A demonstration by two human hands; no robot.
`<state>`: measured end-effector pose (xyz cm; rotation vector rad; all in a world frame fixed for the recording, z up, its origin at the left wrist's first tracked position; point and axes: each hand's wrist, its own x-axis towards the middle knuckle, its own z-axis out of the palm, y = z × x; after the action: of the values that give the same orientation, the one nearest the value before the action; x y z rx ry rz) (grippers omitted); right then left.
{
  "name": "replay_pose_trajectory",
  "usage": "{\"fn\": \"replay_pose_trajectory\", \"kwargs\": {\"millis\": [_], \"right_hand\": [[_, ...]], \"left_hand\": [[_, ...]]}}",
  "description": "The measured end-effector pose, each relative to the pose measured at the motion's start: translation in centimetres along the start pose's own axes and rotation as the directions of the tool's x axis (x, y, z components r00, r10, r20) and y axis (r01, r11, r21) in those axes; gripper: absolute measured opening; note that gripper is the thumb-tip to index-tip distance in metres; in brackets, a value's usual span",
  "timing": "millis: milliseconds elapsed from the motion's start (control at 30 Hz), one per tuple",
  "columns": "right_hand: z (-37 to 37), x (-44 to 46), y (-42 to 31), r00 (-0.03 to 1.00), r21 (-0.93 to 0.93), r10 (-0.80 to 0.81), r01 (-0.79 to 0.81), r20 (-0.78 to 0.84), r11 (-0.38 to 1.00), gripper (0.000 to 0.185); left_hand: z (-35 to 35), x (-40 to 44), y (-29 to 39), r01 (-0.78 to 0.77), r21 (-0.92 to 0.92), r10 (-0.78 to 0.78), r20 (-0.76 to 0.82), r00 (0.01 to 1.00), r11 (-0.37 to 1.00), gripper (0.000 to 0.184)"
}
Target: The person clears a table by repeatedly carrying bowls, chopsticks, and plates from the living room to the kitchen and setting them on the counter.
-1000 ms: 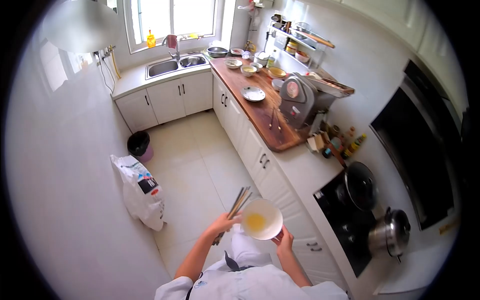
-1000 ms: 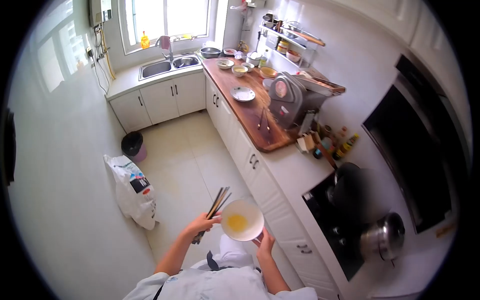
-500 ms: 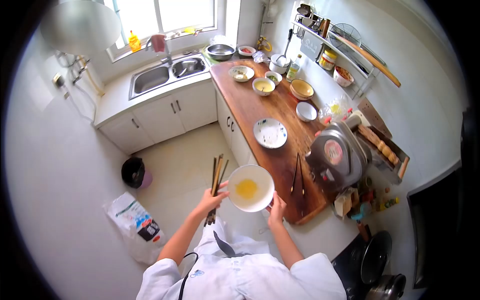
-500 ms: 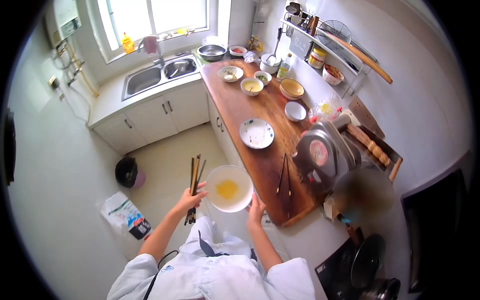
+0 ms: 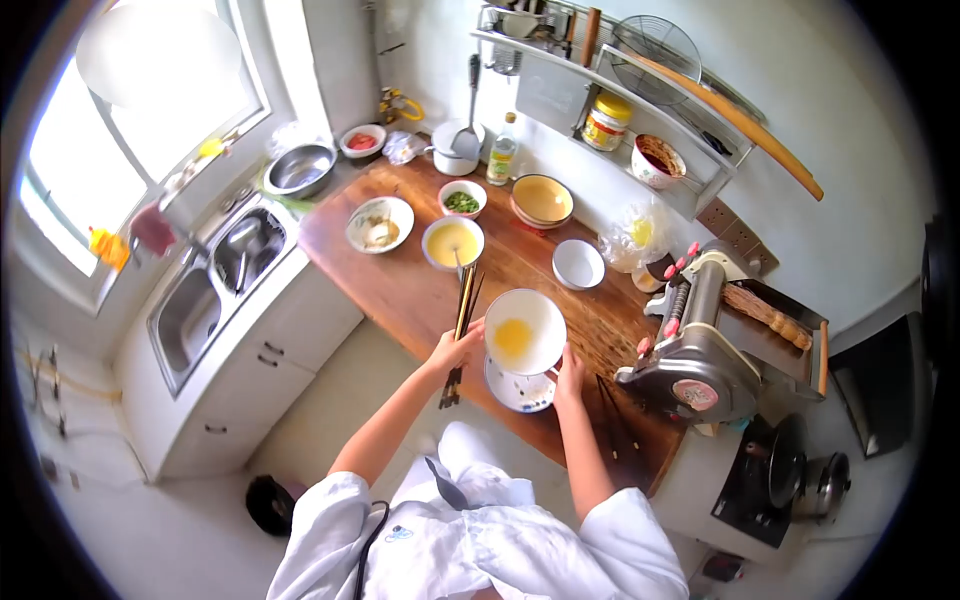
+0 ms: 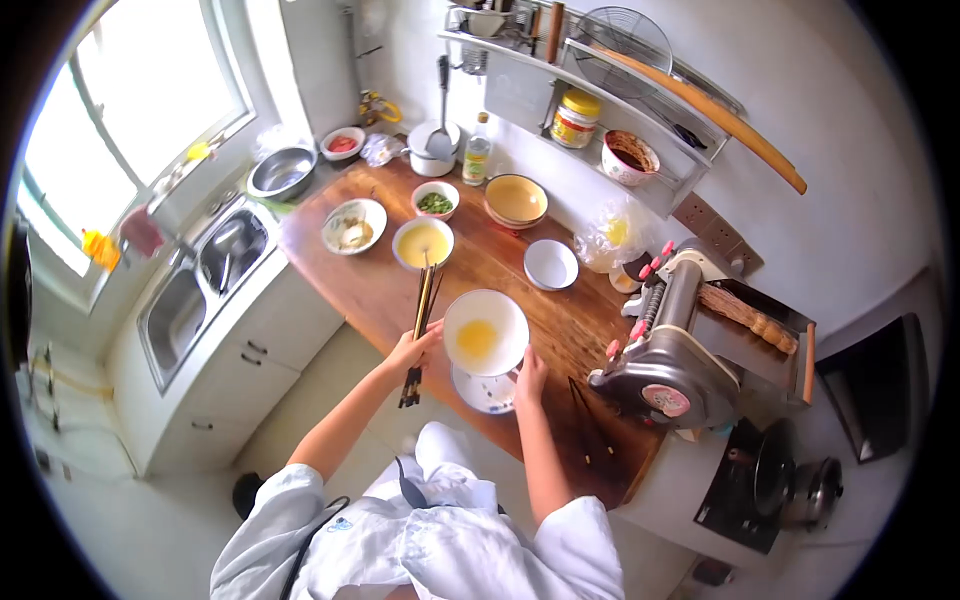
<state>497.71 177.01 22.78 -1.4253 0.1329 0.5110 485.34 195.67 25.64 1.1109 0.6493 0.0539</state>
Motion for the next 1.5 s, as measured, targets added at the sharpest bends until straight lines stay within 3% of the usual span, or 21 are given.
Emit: {"fn": "replay_pose_trajectory", "kwargs": {"millis": [67,133,167,233,400,500,633,733,800,867,933,967,1033,1100,1133,1200,1267,1367,1400,1467,1500], "right_hand": [[1.2,4.0,-0.5,1.0,0.025,0.005,-0.005,0.005,1.0,0.03],[1.8,8.3,0.9,1.0,-0.009,0.011,-0.011,-0.021,1.0,0.031],[1.4,11.5,3.3,0.994,-0.118,-0.096,0.089,-0.049,0.989,0.031],[1.1,15.8,6.8,0.992,-0.068,-0.081,0.075,-0.097,0.995,0.03],[3.6,15.6,4.9,0.985,0.02,0.098,-0.097,-0.144,0.995,0.031],[4.3,16.1,4.1,0.987,-0.044,0.052,-0.059,-0.149,0.997,0.036],[5.1,16.1,4.1,0.955,0.036,0.144,-0.139,-0.258,0.99,0.036],[5.4,15.3,5.4,0.942,0.018,0.083,-0.082,-0.325,0.996,0.036],[6.3,14.0,6.0,0.827,-0.056,-0.214,0.217,-0.52,0.975,0.036],[9.1,10.1,3.0,0.738,-0.04,-0.277,0.322,-0.616,0.946,0.031],[10.5,5.1,2.2,0.924,-0.158,-0.158,0.109,-0.347,0.981,0.028],[11.5,3.6,2.9,0.958,-0.183,-0.087,0.037,-0.274,0.982,0.024],[14.1,2.1,2.4,0.973,-0.209,-0.023,-0.026,-0.229,0.978,0.021],[16.2,0.9,0.5,0.969,0.018,0.166,-0.173,0.185,0.985,0.017],[16.2,1.1,0.3,0.973,0.027,0.164,-0.17,0.165,0.985,0.017],[16.2,2.2,0.4,0.952,-0.123,0.025,0.014,0.305,0.992,0.016],[15.8,3.6,2.2,0.954,-0.086,-0.018,0.046,0.298,0.995,0.015],[15.1,5.0,4.1,0.972,-0.035,-0.065,0.075,0.227,0.997,0.014],[14.7,5.5,4.9,0.988,-0.221,-0.094,0.119,0.122,0.968,0.014],[14.1,6.2,5.3,0.989,-0.403,-0.143,0.141,0.026,0.904,0.015],[13.8,6.4,5.2,0.991,-0.467,-0.134,0.123,0.009,0.875,0.016]], "left_hand": [[0.1,5.0,2.0,0.059,-0.085,-0.054,0.055,0.997,0.995,0.044],[0.4,9.0,2.6,0.165,-0.093,-0.172,-0.07,0.983,0.982,0.047],[0.0,11.1,2.1,0.149,-0.059,-0.153,-0.064,0.986,0.987,0.048],[0.3,14.1,2.1,0.182,-0.075,-0.189,-0.091,0.978,0.98,0.046],[-0.4,19.2,0.6,0.204,-0.063,-0.212,-0.159,0.964,0.977,0.035],[-0.6,21.1,-0.4,0.246,-0.039,-0.249,-0.179,0.952,0.968,0.031],[-0.9,21.8,0.0,0.262,0.07,-0.247,-0.179,0.952,0.962,0.034],[-0.6,20.5,1.2,0.298,0.206,-0.259,-0.195,0.946,0.932,0.034],[-0.3,18.6,1.8,0.222,0.191,-0.17,-0.254,0.952,0.956,0.031],[-0.1,15.8,3.3,0.161,0.213,-0.121,-0.186,0.975,0.964,0.025],[-0.3,14.8,4.0,0.143,0.151,-0.137,-0.052,0.989,0.978,0.022],[-0.4,15.1,4.1,0.144,0.162,-0.142,-0.021,0.99,0.976,0.022],[-0.3,16.1,4.3,-0.048,0.101,0.046,0.026,0.999,0.994,0.022],[-0.1,16.7,5.5,0.074,0.064,-0.083,0.158,0.984,0.995,0.024],[0.1,17.0,6.0,0.195,0.038,-0.198,0.259,0.945,0.98,0.028],[0.3,18.3,5.3,0.243,0.012,-0.232,0.346,0.909,0.97,0.033],[0.2,20.2,4.1,0.177,0.084,-0.194,0.542,0.818,0.981,0.034],[2.1,20.9,4.7,0.211,0.131,-0.247,0.402,0.882,0.969,0.032],[2.6,21.1,4.7,0.215,0.147,-0.252,0.31,0.917,0.965,0.03],[2.5,23.3,2.1,0.221,0.214,-0.283,0.331,0.9,0.952,0.025],[2.7,23.4,1.5,0.077,0.313,-0.161,0.251,0.954,0.946,0.03]]}}
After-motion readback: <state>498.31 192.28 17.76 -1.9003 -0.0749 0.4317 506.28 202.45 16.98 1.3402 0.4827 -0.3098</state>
